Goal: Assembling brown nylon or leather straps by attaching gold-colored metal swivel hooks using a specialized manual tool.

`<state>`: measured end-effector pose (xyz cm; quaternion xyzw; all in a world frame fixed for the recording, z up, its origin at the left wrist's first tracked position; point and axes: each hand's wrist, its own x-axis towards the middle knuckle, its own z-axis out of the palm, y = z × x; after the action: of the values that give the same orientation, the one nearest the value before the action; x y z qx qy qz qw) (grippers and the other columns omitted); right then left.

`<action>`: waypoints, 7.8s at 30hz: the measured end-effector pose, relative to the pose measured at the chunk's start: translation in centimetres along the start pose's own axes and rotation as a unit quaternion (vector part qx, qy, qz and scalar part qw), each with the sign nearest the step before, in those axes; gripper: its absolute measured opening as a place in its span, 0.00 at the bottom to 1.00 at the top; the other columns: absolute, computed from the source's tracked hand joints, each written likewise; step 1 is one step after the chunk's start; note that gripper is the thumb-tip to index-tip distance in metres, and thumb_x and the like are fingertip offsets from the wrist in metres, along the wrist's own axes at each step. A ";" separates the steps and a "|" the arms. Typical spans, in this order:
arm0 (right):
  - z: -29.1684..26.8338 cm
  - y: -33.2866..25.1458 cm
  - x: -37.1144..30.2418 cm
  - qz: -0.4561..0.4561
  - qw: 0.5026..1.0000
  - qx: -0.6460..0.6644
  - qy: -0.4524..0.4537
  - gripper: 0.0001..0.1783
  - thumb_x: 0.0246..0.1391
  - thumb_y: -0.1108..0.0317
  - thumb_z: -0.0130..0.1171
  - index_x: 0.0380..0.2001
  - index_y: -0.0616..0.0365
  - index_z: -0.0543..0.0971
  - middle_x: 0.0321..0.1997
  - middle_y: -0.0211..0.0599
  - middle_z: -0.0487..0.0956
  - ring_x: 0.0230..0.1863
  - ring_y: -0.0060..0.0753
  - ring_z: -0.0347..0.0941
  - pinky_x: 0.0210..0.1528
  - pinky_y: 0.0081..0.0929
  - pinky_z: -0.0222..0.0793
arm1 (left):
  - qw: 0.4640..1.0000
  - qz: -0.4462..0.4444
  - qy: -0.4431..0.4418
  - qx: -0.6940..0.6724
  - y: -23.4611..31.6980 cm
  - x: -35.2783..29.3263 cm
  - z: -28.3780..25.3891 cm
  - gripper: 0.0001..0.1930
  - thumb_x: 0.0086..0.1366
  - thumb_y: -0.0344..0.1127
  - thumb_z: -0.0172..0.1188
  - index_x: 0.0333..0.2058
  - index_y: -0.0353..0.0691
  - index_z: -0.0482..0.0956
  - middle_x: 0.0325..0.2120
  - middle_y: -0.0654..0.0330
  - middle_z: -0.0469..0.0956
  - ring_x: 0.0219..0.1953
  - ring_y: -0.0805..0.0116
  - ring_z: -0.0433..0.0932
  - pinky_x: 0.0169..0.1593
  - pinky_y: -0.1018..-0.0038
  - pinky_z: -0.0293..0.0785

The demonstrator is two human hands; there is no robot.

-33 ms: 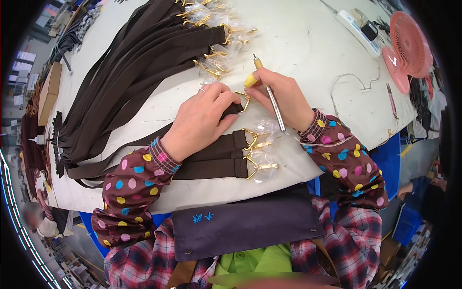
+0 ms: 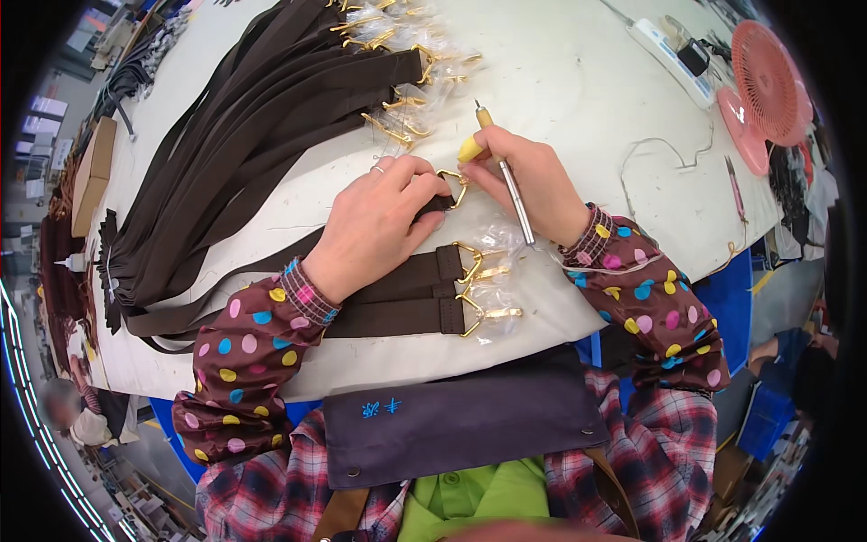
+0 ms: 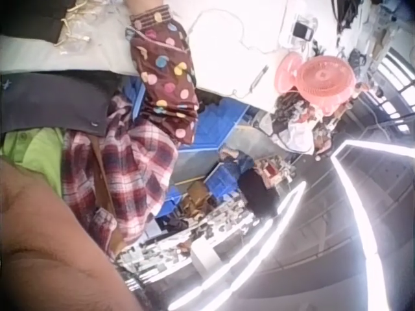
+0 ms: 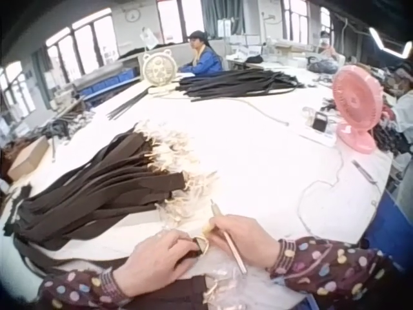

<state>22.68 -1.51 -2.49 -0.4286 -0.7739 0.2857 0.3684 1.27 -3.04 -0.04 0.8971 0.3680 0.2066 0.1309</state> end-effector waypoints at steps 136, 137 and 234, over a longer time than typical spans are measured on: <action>-1.4 -1.0 -0.7 -0.030 0.982 0.174 -0.066 0.14 0.62 0.66 0.54 0.47 0.63 0.72 0.34 0.32 0.79 0.34 0.22 0.75 0.40 0.20 0.67 | 0.857 -0.234 0.000 -0.459 -1.7 -0.9 0.8 0.05 0.70 0.29 0.49 0.37 0.35 0.64 0.34 0.59 0.77 0.32 0.78 0.75 0.34 0.81 0.76; -1.3 -1.2 -0.6 -0.031 0.982 0.175 -0.067 0.14 0.62 0.66 0.54 0.47 0.63 0.72 0.34 0.32 0.79 0.34 0.22 0.75 0.40 0.20 0.67 | 0.857 -0.235 0.002 -0.458 -1.6 -0.9 0.7 0.05 0.70 0.29 0.49 0.37 0.35 0.64 0.34 0.59 0.77 0.32 0.78 0.75 0.34 0.81 0.76; 1.5 -0.8 -0.1 0.094 0.982 0.163 0.020 0.16 0.53 0.66 0.63 0.31 0.60 0.65 0.20 0.33 0.72 0.20 0.21 0.66 0.22 0.22 0.61 | 0.901 -0.265 -0.041 -0.341 -1.9 0.9 -0.1 0.07 0.67 0.34 0.55 0.36 0.38 0.67 0.21 0.65 0.72 0.21 0.80 0.70 0.19 0.81 0.67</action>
<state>21.09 -2.13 -2.78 -0.4396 -0.6658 0.4323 0.4202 0.66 -1.07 -0.39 0.6746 0.4931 0.2403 0.4940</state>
